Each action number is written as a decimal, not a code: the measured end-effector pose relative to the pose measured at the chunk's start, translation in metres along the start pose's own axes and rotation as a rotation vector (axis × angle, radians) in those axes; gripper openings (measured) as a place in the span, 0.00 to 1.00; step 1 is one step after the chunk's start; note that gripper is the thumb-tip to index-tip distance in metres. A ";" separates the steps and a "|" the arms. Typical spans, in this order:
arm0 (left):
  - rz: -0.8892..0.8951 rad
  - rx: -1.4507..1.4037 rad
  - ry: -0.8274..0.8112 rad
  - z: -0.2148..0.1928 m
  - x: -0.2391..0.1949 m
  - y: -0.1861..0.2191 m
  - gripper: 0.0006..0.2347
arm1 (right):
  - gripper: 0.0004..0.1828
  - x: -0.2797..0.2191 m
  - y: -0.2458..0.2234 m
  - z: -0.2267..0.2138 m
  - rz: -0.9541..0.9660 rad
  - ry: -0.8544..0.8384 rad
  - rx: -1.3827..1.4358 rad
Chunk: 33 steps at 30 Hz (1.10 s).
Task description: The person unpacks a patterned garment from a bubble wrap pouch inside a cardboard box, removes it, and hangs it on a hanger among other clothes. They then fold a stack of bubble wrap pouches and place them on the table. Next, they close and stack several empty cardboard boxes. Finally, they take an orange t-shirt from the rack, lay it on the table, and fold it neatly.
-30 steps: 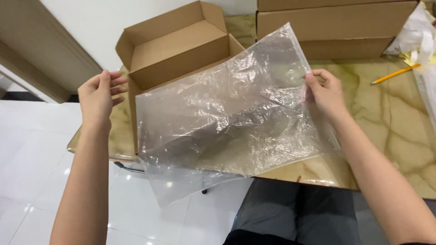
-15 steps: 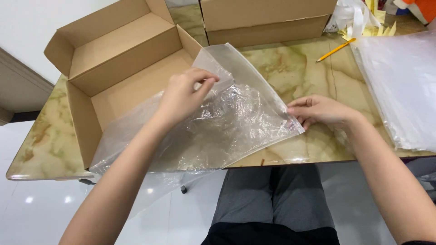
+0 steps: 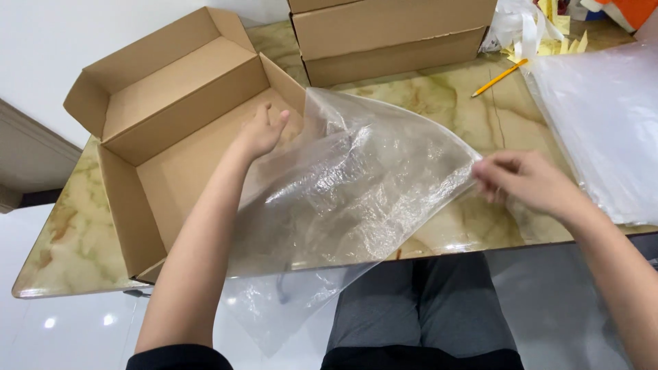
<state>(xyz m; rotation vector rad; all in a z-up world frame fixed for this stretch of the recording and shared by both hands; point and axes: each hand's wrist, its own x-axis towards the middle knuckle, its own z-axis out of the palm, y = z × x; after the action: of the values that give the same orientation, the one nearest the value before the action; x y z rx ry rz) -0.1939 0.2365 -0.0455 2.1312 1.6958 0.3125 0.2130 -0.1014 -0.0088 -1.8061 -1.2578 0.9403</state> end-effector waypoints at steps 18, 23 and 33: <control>-0.132 -0.245 -0.254 0.002 -0.009 -0.027 0.29 | 0.23 -0.049 0.019 0.168 -0.955 0.063 -0.659; -0.235 -0.456 -0.309 -0.005 -0.012 -0.019 0.24 | 0.07 -0.046 0.012 0.154 -1.098 0.251 -0.530; -0.032 -1.121 0.086 -0.108 -0.089 0.081 0.10 | 0.07 -0.018 0.006 0.044 -1.136 0.722 -0.528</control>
<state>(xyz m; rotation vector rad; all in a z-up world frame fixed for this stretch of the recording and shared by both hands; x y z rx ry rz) -0.1881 0.1538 0.0930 1.2429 1.1201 1.0526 0.1726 -0.1130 -0.0314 -1.1881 -1.7247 -0.6560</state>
